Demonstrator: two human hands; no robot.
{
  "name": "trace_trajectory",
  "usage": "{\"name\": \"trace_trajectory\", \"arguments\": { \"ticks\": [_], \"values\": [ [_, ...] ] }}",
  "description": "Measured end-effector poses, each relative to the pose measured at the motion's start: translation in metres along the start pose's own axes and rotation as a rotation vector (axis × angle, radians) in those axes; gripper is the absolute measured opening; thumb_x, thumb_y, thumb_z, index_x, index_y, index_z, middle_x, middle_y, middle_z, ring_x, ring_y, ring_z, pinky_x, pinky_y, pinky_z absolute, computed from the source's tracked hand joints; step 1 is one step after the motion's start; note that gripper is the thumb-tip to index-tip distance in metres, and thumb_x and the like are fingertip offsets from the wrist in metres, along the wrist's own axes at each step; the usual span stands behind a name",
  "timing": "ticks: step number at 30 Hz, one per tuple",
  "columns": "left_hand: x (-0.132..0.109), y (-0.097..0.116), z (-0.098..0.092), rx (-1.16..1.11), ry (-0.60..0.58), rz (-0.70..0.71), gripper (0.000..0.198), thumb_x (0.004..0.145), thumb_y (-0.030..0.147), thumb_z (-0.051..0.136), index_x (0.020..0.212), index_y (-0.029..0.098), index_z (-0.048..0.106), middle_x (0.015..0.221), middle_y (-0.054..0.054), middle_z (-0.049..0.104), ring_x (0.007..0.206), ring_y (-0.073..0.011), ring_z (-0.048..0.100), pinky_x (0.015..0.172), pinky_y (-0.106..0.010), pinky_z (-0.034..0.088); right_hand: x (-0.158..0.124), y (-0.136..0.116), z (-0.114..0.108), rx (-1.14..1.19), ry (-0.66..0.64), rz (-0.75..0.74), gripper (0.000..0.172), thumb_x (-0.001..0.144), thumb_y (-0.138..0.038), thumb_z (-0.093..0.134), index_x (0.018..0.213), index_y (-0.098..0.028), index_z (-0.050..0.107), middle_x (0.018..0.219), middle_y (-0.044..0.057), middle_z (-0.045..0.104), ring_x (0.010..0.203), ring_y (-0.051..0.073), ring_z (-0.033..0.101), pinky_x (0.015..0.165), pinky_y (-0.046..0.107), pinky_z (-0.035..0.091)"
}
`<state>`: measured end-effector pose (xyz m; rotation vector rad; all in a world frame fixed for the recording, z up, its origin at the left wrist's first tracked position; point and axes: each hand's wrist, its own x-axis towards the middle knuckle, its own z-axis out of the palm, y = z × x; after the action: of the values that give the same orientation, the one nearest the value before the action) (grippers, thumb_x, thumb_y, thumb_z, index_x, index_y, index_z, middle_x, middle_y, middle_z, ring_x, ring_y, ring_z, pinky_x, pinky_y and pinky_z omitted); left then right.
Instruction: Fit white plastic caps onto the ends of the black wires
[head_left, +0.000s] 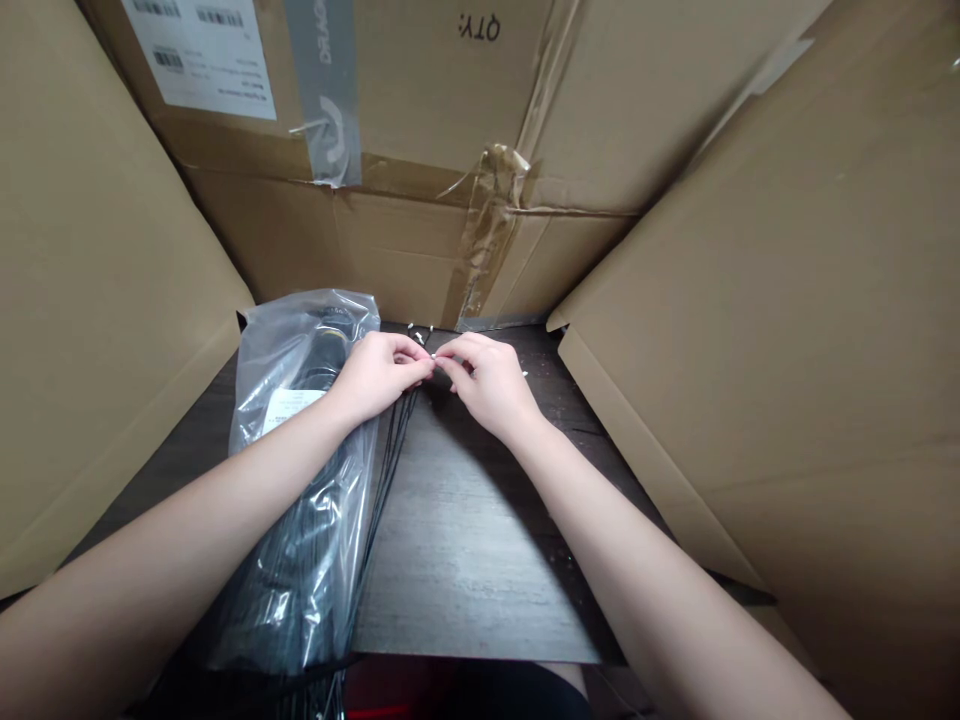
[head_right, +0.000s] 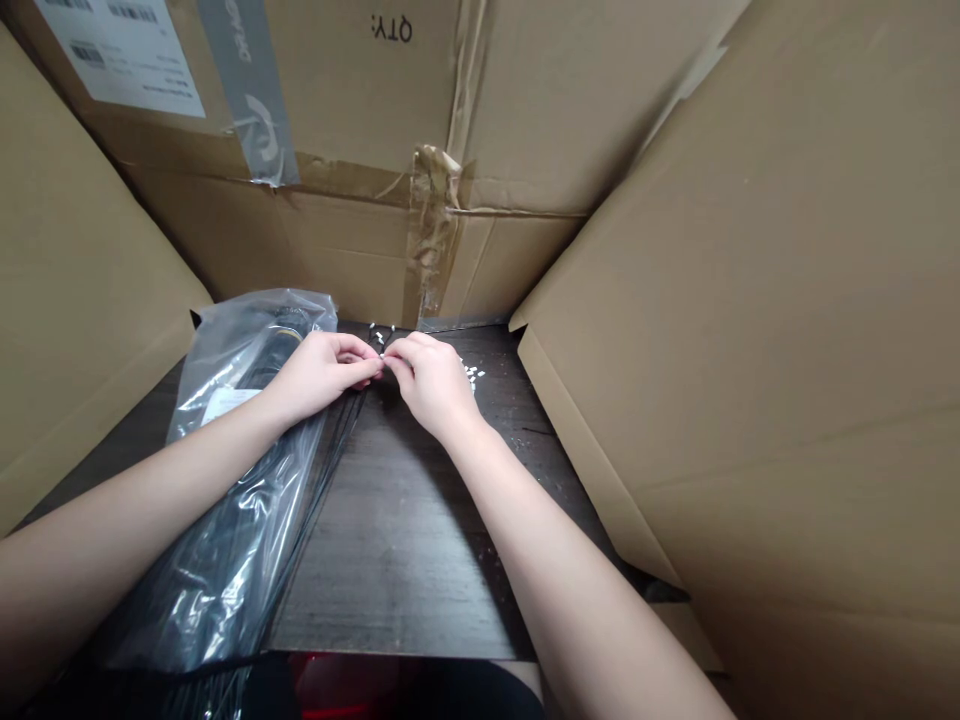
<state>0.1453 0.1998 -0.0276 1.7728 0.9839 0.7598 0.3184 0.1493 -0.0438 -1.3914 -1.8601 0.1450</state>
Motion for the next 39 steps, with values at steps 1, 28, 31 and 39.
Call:
{"name": "trace_trajectory", "arguments": {
  "ticks": [1, 28, 31, 39],
  "values": [
    [0.0002, 0.0, 0.0, -0.004, 0.004, 0.0, 0.016, 0.072, 0.03, 0.071, 0.076, 0.014, 0.075, 0.071, -0.006, 0.075, 0.064, -0.0162, 0.066, 0.064, -0.028, 0.05, 0.0, 0.0003, -0.0001, -0.008, -0.001, 0.001, 0.017, 0.093, -0.014, 0.061, 0.082, -0.019, 0.072, 0.081, 0.005, 0.068, 0.071, 0.018, 0.063, 0.07, 0.029, 0.047],
    [0.0023, -0.0001, -0.0003, -0.015, 0.062, 0.093, 0.032, 0.075, 0.035, 0.074, 0.098, 0.012, 0.074, 0.087, -0.009, 0.079, 0.084, -0.0236, 0.073, 0.083, -0.037, 0.055, 0.0001, -0.0042, 0.0013, 0.101, 0.008, 0.066, 0.015, 0.093, -0.02, 0.057, 0.08, -0.02, 0.062, 0.082, 0.006, 0.066, 0.077, 0.021, 0.065, 0.074, 0.032, 0.05],
    [0.0028, 0.0005, -0.0003, -0.046, 0.047, 0.14, 0.028, 0.075, 0.035, 0.075, 0.092, 0.013, 0.075, 0.094, -0.01, 0.079, 0.087, -0.023, 0.073, 0.084, -0.036, 0.055, 0.0001, -0.0045, 0.0022, 0.131, 0.006, 0.061, 0.015, 0.094, -0.02, 0.055, 0.08, -0.02, 0.062, 0.082, 0.006, 0.067, 0.079, 0.021, 0.066, 0.076, 0.033, 0.05],
    [0.0027, 0.003, 0.001, -0.065, 0.057, 0.11, 0.021, 0.074, 0.032, 0.075, 0.083, 0.014, 0.072, 0.083, -0.006, 0.076, 0.078, -0.0187, 0.07, 0.077, -0.032, 0.054, -0.0003, -0.0084, 0.0009, 0.128, -0.004, 0.054, 0.015, 0.093, -0.017, 0.052, 0.082, -0.02, 0.063, 0.086, 0.007, 0.066, 0.079, 0.02, 0.065, 0.072, 0.031, 0.05]
  ]
}}
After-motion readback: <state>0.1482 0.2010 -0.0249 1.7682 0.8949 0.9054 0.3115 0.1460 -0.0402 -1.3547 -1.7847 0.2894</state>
